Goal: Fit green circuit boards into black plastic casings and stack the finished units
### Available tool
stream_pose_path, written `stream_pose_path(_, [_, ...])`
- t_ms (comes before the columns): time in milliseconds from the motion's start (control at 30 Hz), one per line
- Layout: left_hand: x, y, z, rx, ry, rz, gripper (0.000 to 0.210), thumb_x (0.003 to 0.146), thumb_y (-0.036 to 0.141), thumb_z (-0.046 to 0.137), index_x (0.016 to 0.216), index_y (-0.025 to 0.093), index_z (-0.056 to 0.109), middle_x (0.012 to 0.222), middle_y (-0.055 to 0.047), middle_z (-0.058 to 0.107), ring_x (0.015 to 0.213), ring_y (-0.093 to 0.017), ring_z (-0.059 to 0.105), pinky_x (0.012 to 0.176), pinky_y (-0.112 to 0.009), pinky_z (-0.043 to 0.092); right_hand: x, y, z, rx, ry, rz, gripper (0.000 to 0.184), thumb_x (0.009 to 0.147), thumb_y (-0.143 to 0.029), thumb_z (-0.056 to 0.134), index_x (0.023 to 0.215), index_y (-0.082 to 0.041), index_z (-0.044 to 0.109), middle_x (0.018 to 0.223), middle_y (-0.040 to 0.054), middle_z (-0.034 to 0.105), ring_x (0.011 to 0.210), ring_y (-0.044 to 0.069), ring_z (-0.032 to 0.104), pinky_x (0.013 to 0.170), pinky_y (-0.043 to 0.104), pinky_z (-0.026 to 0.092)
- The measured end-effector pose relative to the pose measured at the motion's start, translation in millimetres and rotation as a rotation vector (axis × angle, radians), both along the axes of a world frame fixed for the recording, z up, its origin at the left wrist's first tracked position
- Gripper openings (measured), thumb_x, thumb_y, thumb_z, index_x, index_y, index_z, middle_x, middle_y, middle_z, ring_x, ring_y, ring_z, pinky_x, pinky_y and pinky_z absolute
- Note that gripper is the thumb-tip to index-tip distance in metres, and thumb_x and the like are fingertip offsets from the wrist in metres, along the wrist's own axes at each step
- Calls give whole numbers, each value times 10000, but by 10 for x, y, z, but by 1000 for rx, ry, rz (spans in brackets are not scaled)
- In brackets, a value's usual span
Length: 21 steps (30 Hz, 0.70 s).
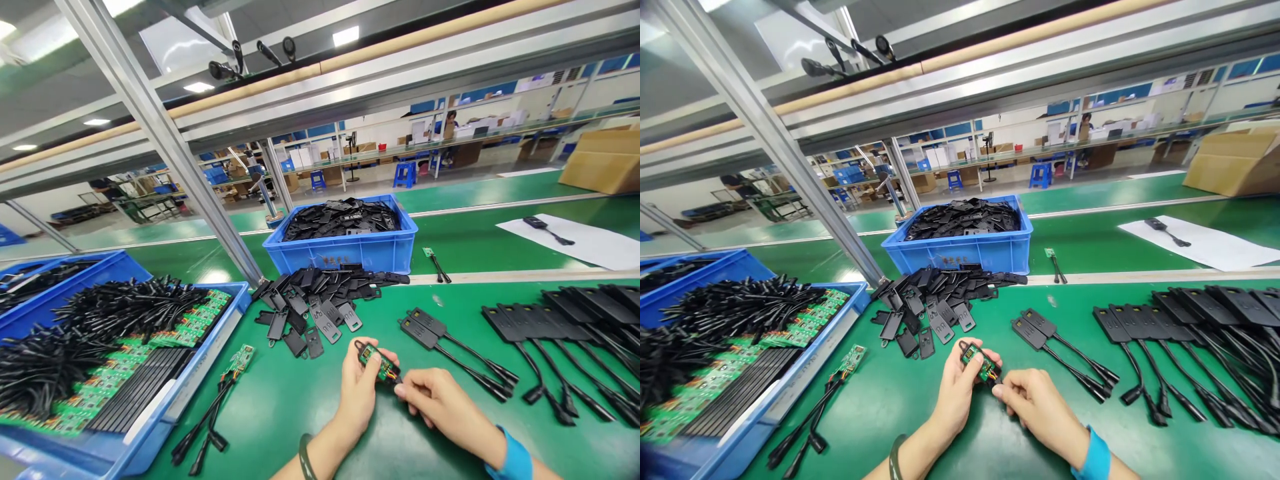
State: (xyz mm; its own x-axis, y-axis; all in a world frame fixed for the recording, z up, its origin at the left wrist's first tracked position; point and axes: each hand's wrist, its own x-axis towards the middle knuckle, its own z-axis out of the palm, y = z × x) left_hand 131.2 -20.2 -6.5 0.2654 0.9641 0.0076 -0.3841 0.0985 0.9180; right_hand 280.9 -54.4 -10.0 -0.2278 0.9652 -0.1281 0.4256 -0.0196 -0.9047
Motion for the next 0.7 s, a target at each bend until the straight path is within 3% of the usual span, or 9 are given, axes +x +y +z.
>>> stream_pose_path(133, [-1, 24, -4, 49, 33, -5, 284, 856, 369, 568, 1009, 204, 394, 874, -47, 673, 815, -192, 646, 769, -347, 501, -10, 5, 8, 198, -79, -41, 428, 887, -443, 467, 553, -176, 455, 545, -25, 487, 548, 122, 439, 533, 230, 306])
stream_pose_path(367, [15, 2, -33, 145, 155, -13, 258, 875, 379, 529, 1022, 201, 415, 921, -77, 681, 864, -209, 648, 829, -380, 490, -57, 0, -15, 288, -149, -29, 469, 925, -454, 422, 553, -177, 492, 580, -8, 508, 567, 139, 444, 552, 252, 314])
stream_pose_path(567, [15, -9, -7, 53, 46, -12, 303, 839, 403, 581, 1000, 204, 419, 880, -56, 683, 819, -210, 663, 808, -378, 496, -24, 21, -15, 230, -94, -80, 432, 880, -472, 473, 587, -173, 576, 597, -10, 530, 584, 138, 443, 566, 250, 307])
stream_pose_path(700, [25, -18, 3, 58, 38, 30, 284, 848, 375, 573, 1002, 203, 408, 891, -54, 682, 828, -206, 662, 796, -366, 494, -16, 49, 8, 86, -12, -69, 455, 826, -528, 491, 596, -154, 614, 523, -23, 469, 527, 120, 374, 516, 247, 255])
